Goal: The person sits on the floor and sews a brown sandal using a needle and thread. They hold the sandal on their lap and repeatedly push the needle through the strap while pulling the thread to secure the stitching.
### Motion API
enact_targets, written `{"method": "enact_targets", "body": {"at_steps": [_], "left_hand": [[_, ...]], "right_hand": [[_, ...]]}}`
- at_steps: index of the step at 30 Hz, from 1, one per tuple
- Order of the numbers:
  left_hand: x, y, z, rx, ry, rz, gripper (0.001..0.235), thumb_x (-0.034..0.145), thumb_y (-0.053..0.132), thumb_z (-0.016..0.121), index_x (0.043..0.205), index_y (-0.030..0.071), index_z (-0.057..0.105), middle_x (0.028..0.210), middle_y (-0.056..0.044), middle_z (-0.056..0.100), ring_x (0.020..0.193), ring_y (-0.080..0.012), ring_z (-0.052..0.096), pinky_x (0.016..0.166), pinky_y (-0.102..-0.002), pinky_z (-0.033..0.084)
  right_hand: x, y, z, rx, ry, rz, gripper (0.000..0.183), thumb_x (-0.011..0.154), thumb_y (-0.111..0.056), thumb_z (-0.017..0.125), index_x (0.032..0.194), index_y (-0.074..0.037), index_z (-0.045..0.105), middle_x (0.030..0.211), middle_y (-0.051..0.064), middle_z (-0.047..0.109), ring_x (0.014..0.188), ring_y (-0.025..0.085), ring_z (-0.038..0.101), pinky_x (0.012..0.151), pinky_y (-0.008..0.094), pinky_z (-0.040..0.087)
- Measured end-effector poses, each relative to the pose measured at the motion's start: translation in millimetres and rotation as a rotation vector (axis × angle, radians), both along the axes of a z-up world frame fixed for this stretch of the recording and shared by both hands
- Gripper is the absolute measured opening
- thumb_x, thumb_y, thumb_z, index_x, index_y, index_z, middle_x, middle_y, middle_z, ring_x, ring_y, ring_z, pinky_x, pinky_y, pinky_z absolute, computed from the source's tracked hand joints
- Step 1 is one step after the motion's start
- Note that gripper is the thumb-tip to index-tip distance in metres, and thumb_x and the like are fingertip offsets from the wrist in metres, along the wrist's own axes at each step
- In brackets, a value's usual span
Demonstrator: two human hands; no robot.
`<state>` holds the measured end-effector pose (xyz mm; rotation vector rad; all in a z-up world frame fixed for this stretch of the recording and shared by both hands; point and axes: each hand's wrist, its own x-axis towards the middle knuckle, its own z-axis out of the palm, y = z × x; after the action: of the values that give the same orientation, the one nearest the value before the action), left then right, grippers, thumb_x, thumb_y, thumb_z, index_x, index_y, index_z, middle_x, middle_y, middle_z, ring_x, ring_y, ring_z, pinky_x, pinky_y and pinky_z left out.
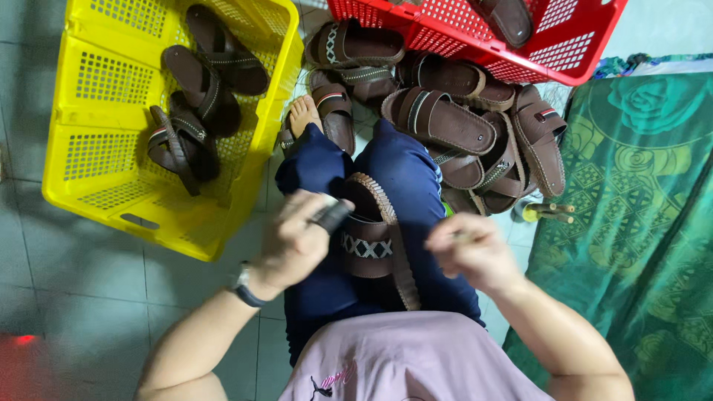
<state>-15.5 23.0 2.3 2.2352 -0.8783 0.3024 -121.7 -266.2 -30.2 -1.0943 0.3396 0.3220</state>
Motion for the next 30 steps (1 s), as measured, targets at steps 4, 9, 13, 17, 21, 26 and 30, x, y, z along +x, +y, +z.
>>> {"method": "enact_targets", "body": {"at_steps": [4,9,13,17,21,26,30], "left_hand": [[30,75,-1,0.427,-0.108,0.277,0.017,0.080,-0.008,0.067,0.092,0.003,0.070,0.078,-0.005,0.058,0.066,-0.0235,0.065,0.063,-0.036,0.059],[30,70,9,0.463,0.237,0.361,0.025,0.087,0.000,0.068,0.111,-0.007,0.066,0.109,-0.026,0.061,0.103,-0.0461,0.062,0.084,-0.050,0.052],[3,3,20,0.426,0.258,0.171,0.053,0.069,0.018,0.087,0.114,-0.003,0.069,0.136,-0.024,0.051,0.112,-0.0471,0.060,0.076,-0.054,0.059],[15,6,21,0.140,0.340,-0.199,0.022,0.087,0.019,0.073,0.069,0.006,0.072,0.112,-0.014,0.064,0.128,-0.0360,0.051,0.095,-0.040,0.045],[35,-10,78,-0.669,1.239,-0.445,0.043,0.099,0.040,0.057,0.083,0.004,0.076,0.111,-0.015,0.069,0.114,-0.0285,0.061,0.095,-0.038,0.050],[29,11,-11,-0.840,1.364,0.056,0.018,0.095,0.012,0.060,0.081,0.002,0.066,0.078,-0.016,0.071,0.053,-0.0178,0.064,0.043,-0.024,0.048],[50,30,11,-0.870,1.262,0.176,0.041,0.106,0.027,0.051,0.074,0.004,0.060,0.073,-0.019,0.070,0.050,-0.0103,0.049,0.049,-0.019,0.037]], "right_hand": [[21,-90,34,-0.080,-0.099,-0.211,0.028,0.084,-0.009,0.056,0.110,-0.003,0.062,0.053,0.003,0.047,0.042,0.010,0.046,0.038,0.024,0.039],[51,-69,60,-0.742,-0.345,-0.568,0.041,0.105,-0.026,0.066,0.139,-0.003,0.058,0.081,0.015,0.064,0.056,0.014,0.057,0.052,0.023,0.044],[75,-3,69,-0.875,-0.803,0.161,0.056,0.078,-0.013,0.081,0.128,0.006,0.061,0.117,0.025,0.069,0.111,0.045,0.067,0.097,0.052,0.053],[74,10,45,-1.202,-1.070,0.465,0.044,0.087,-0.014,0.069,0.131,-0.009,0.066,0.088,0.015,0.066,0.072,0.032,0.070,0.059,0.040,0.057],[91,11,49,-1.306,-1.307,0.506,0.037,0.097,-0.018,0.049,0.127,-0.017,0.071,0.064,0.000,0.052,0.047,0.018,0.056,0.050,0.030,0.051],[97,11,48,-1.245,-1.224,0.594,0.040,0.099,-0.015,0.044,0.131,-0.019,0.069,0.061,0.002,0.053,0.048,0.023,0.059,0.050,0.034,0.052],[93,7,57,-1.227,-1.091,0.614,0.038,0.100,-0.023,0.054,0.135,-0.022,0.065,0.060,0.005,0.055,0.049,0.024,0.063,0.050,0.035,0.053]]}}
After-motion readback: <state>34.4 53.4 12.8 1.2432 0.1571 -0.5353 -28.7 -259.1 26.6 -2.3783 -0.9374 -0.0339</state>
